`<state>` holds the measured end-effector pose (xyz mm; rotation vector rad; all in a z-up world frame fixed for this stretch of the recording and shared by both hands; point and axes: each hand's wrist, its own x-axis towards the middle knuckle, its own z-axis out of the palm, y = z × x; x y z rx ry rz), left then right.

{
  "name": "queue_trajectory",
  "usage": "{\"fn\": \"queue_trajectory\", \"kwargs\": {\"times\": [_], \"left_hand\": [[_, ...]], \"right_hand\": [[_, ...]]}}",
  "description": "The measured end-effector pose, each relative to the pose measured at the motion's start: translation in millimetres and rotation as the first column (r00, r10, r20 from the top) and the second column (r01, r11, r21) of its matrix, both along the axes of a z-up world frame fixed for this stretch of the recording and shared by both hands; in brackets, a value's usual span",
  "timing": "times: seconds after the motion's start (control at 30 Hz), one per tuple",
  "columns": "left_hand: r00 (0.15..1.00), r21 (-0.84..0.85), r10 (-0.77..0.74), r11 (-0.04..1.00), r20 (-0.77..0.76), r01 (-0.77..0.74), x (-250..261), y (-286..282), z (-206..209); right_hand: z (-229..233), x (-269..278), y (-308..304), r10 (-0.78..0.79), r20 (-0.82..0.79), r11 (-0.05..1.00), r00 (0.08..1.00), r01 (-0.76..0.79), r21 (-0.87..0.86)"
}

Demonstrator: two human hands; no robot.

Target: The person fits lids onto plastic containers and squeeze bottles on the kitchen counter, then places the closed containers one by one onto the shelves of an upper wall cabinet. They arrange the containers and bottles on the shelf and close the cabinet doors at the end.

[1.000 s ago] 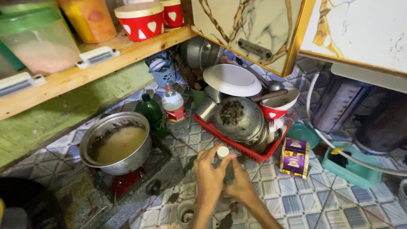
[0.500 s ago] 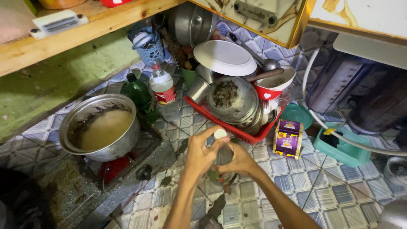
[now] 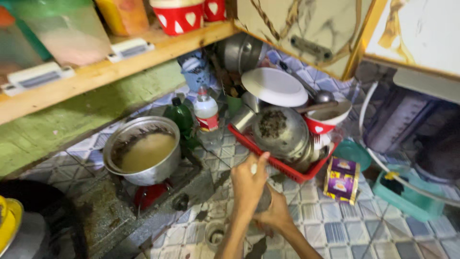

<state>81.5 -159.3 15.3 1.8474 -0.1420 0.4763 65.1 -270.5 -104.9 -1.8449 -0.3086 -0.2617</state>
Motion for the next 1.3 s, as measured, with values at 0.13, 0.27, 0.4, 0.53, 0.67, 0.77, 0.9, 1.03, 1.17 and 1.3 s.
{"fn": "queue_trajectory", "kwargs": {"times": [0.13,0.27,0.4,0.53,0.67,0.77,0.9,1.03,1.17,1.3], "left_hand": [[0.958,-0.340,-0.284,0.904,-0.023,0.260,13,38,25],[0.883,-0.418,-0.459,0.787,0.095,0.454,6,87,84],[0.912,-0.209,-0.310,0.906,0.267,0.369,-27,125,156],[0.905,-0.297,-0.141,0.915,0.400,0.274,-37,149,243],[0.891,-0.403,-0.031,0.884,0.452,0.236,-41,165,325],[0.840,-0.355,0.031,0.914,0.541,0.195,-48,177,379],[0.822,-0.337,0.030,0.920,0.568,0.199,-59,197,450],[0.742,-0.129,0.059,0.991,0.668,0.038,-74,214,515],[0.734,-0.014,0.177,0.975,0.656,-0.223,-99,230,549],[0.708,-0.006,0.282,0.931,0.647,-0.365,-110,250,573]], "right_hand": [[49,-4,5,0.119,-0.013,0.983,0.993,-0.120,-0.140],[134,-3,26,0.222,0.019,0.958,0.975,-0.214,-0.191],[237,5,58,0.313,0.080,0.944,0.946,-0.301,-0.135],[336,11,96,0.319,0.061,0.908,0.946,-0.287,-0.306],[392,24,125,0.585,0.156,0.809,0.796,-0.557,-0.191],[411,46,149,0.687,0.456,0.660,0.566,-0.749,-0.065],[440,70,186,0.522,0.463,0.808,0.717,-0.590,0.003],[511,65,194,0.441,0.498,0.882,0.747,-0.464,-0.084],[599,23,189,0.319,0.613,0.934,0.723,-0.351,-0.073],[681,-10,193,0.133,0.552,0.985,0.823,-0.046,-0.169]]}}
